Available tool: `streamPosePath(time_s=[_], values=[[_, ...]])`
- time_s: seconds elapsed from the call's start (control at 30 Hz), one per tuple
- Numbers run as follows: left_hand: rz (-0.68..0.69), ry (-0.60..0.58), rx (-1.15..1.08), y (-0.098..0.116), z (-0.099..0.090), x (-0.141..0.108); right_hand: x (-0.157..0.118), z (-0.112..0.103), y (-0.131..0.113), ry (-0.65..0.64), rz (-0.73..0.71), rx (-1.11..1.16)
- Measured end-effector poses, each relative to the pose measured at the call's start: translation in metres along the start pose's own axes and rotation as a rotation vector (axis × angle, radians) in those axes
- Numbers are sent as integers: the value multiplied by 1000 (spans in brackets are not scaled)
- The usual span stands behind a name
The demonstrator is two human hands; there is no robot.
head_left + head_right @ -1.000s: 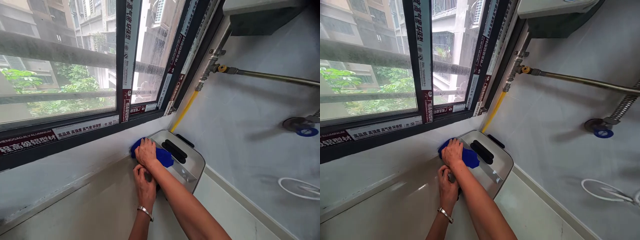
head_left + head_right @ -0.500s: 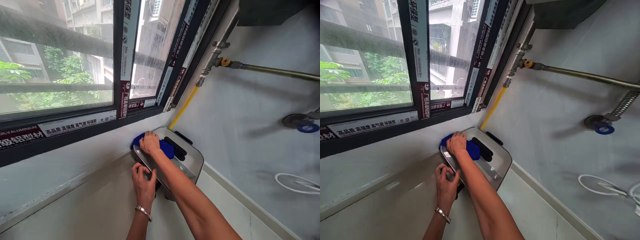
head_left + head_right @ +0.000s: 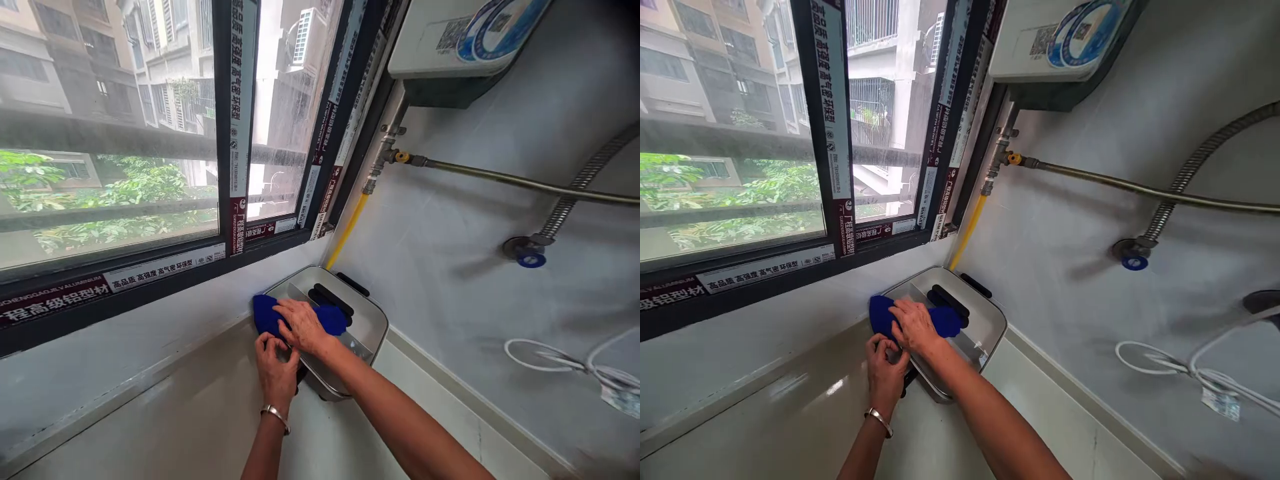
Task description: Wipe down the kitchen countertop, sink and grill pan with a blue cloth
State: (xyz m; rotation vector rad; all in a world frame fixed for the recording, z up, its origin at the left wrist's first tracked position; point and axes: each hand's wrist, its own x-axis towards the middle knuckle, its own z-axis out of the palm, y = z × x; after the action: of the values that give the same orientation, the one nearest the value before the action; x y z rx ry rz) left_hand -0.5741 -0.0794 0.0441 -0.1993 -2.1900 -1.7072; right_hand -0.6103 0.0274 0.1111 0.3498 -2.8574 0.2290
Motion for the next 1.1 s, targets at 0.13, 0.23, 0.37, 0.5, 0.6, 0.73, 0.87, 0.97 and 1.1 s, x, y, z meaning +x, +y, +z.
streamPosePath(time_s=[0.13,0.23,0.37,0.5,0.6,0.73,0.87,0.97,1.1], values=[[24,-22,27,1,-2,0,-25,-1,-7,49,117,-14],[37,-22,73,2,-3,0,-49,-3,-7,86,128,4],[59,-55,107,5,-5,-1,-94,-8,2,156,69,12],[76,-63,104,6,-6,0,-144,-5,21,220,93,-26],[65,-69,91,6,-5,2,-175,1,46,300,196,-67],[36,-76,60,7,-4,3,-190,4,82,359,387,-185],[23,-76,41,7,-4,2,-172,-7,111,241,581,-370],[-17,-84,24,7,-3,1,-148,-22,130,70,730,-465],[-92,-100,10,8,-2,1,-119,-36,158,-17,761,-488]])
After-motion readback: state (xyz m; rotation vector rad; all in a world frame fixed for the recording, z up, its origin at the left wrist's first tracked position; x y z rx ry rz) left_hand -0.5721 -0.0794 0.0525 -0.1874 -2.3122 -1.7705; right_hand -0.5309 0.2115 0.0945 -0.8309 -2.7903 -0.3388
